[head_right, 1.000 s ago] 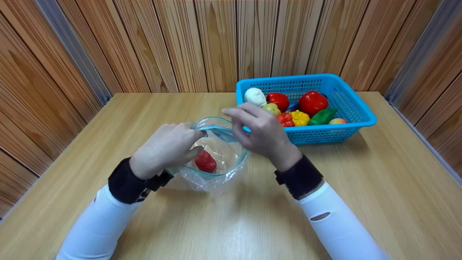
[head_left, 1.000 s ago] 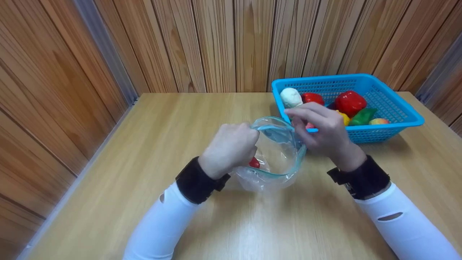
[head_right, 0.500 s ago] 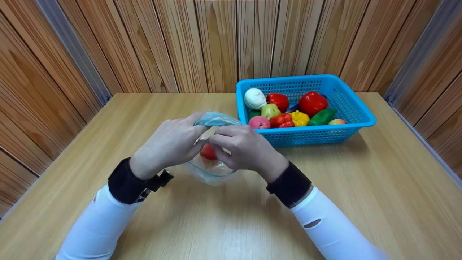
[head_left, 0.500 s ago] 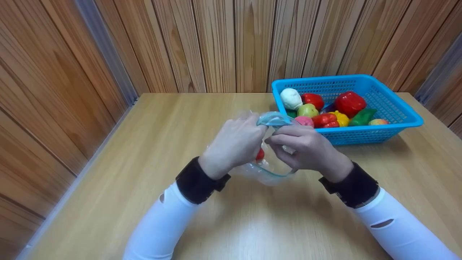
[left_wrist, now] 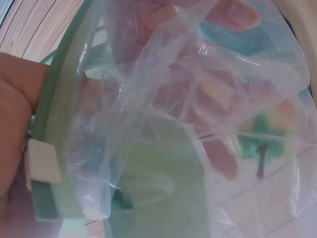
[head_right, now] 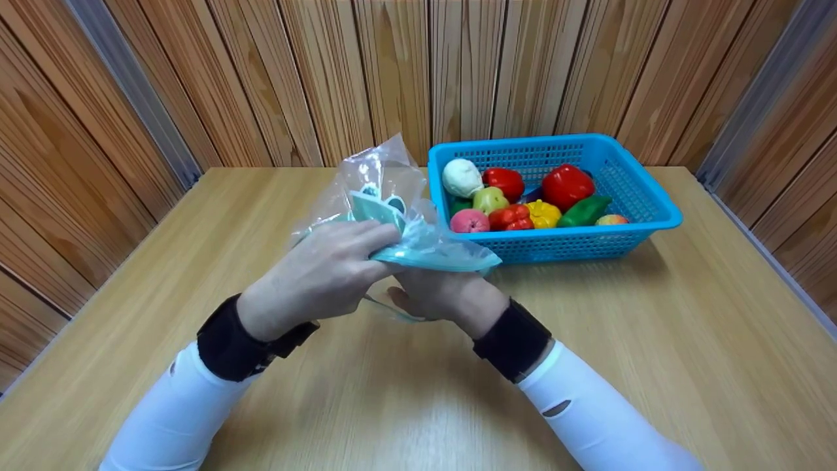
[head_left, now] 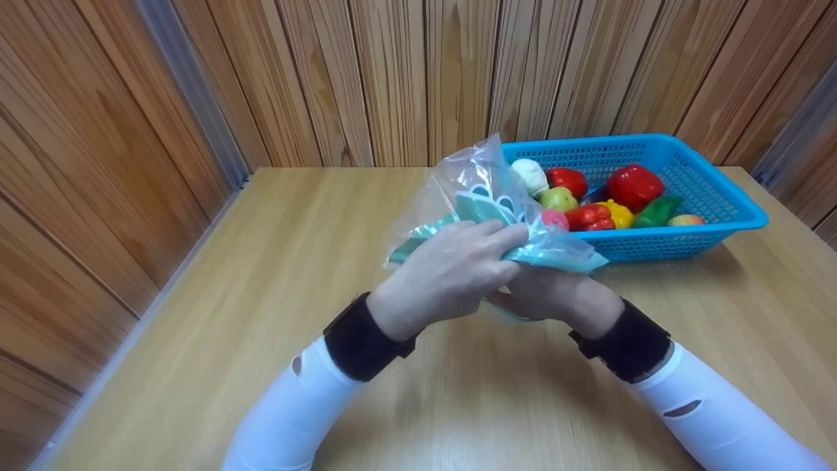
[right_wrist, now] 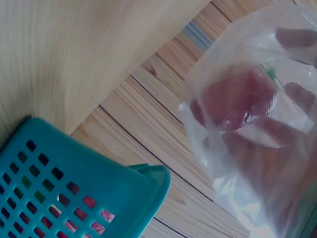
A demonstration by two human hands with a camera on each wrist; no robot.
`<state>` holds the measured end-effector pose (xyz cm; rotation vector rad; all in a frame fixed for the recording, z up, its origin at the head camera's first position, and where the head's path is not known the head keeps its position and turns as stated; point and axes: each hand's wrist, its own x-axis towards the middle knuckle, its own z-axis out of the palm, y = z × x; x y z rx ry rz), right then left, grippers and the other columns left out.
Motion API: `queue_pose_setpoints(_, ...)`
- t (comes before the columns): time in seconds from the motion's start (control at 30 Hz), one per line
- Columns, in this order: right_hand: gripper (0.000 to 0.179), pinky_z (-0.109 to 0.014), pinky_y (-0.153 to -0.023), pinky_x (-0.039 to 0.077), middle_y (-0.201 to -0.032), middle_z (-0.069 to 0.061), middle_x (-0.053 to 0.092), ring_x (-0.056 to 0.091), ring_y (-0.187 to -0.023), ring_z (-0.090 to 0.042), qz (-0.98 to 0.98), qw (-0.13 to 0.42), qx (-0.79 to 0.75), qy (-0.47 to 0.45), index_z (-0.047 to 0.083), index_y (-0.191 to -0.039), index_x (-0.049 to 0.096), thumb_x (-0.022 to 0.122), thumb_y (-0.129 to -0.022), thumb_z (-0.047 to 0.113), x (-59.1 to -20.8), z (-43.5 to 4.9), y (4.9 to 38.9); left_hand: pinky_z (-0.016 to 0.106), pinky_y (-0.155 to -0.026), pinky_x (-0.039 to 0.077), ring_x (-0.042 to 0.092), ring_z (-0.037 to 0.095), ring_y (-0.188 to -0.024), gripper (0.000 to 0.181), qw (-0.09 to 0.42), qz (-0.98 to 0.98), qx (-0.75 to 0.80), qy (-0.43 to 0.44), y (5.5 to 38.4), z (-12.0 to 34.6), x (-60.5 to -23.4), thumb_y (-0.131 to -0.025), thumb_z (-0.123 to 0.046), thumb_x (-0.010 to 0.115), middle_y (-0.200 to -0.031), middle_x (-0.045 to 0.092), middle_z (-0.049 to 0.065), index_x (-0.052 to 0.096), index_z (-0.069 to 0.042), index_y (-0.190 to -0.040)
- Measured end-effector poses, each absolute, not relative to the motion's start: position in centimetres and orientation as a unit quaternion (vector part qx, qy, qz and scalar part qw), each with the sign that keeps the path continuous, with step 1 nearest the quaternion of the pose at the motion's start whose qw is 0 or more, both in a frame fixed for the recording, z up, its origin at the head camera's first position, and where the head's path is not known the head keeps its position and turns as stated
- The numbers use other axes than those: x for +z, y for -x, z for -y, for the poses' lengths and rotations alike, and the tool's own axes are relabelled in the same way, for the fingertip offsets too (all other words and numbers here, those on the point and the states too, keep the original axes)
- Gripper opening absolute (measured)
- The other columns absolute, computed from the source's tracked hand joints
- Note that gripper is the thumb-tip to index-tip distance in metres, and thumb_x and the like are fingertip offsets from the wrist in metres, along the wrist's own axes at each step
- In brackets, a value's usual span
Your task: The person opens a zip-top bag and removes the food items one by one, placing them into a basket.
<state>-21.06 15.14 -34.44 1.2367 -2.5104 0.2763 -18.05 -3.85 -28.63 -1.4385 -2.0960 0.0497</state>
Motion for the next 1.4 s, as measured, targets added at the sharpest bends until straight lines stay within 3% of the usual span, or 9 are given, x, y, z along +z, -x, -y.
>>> queue_pose_setpoints(0.33, 0.073, -0.033, -0.077, 0.056, -0.113, -0.003, 0.062, 0.054, -0.097, -0.019, 0.929, 0.054, 0.077, -0.358, 0.012, -0.129, 0.047, 0.088, -0.073, 0.035, -34.0, -16.0, 20.3, 0.021, -0.059, 0.046, 0.056, 0.016, -0.078, 0.016, 0.303, 0.782, 0.023, 0.545, 18.0, 3.7, -29.1, -0.086, -0.028, 0.078, -0.099, 0.06, 0.003, 0.071, -0.016, -0.095)
queue_pose_setpoints(0.73, 0.061, -0.026, -0.077, 0.049, -0.115, 0.004, 0.063, 0.052, -0.101, -0.012, 0.905, 0.091, 0.156, -0.385, 0.018, -0.121, 0.057, 0.091, -0.071, 0.027, -34.5, -15.8, 21.1, 0.021, -0.063, 0.047, 0.054, 0.016, -0.078, 0.031, 0.269, 0.813, 0.015, 0.516, 18.1, 4.0, -29.0, -0.086, -0.03, 0.078, -0.101, 0.059, 0.006, 0.068, -0.014, -0.11)
queue_pose_setpoints(1.03, 0.087, -0.05, -0.104, 0.038, -0.144, -0.002, 0.048, 0.04, -0.128, -0.02, 0.891, 0.111, 0.185, -0.4, 0.019, -0.143, 0.039, 0.088, -0.073, 0.032, -33.8, -15.8, 21.4, 0.022, -0.067, 0.051, 0.054, 0.016, -0.082, 0.04, 0.279, 0.837, 0.015, 0.47, 18.4, 4.3, -29.0, -0.089, -0.031, 0.075, -0.106, 0.061, 0.006, 0.065, -0.013, -0.124)
queue_pose_setpoints(1.27, 0.091, -0.05, -0.108, 0.038, -0.146, -0.01, 0.044, 0.039, -0.131, -0.028, 0.875, 0.172, 0.147, -0.427, 0.013, -0.144, 0.036, 0.09, -0.072, 0.027, -33.1, -16.0, 21.1, 0.024, -0.062, 0.053, 0.052, 0.018, -0.078, 0.037, 0.287, 0.862, 0.027, 0.417, 18.4, 4.2, -29.0, -0.089, -0.026, 0.075, -0.109, 0.057, 0.008, 0.065, -0.013, -0.122)
queue_pose_setpoints(1.4, 0.094, -0.05, -0.108, 0.04, -0.146, -0.015, 0.04, 0.036, -0.133, -0.031, 0.882, 0.168, 0.132, -0.421, 0.009, -0.144, 0.033, 0.091, -0.071, 0.02, -33.2, -16.0, 20.9, 0.027, -0.059, 0.054, 0.055, 0.019, -0.08, 0.039, 0.284, 0.874, 0.047, 0.392, 18.4, 4.1, -29.2, -0.089, -0.024, 0.074, -0.114, 0.057, 0.008, 0.063, -0.014, -0.125)
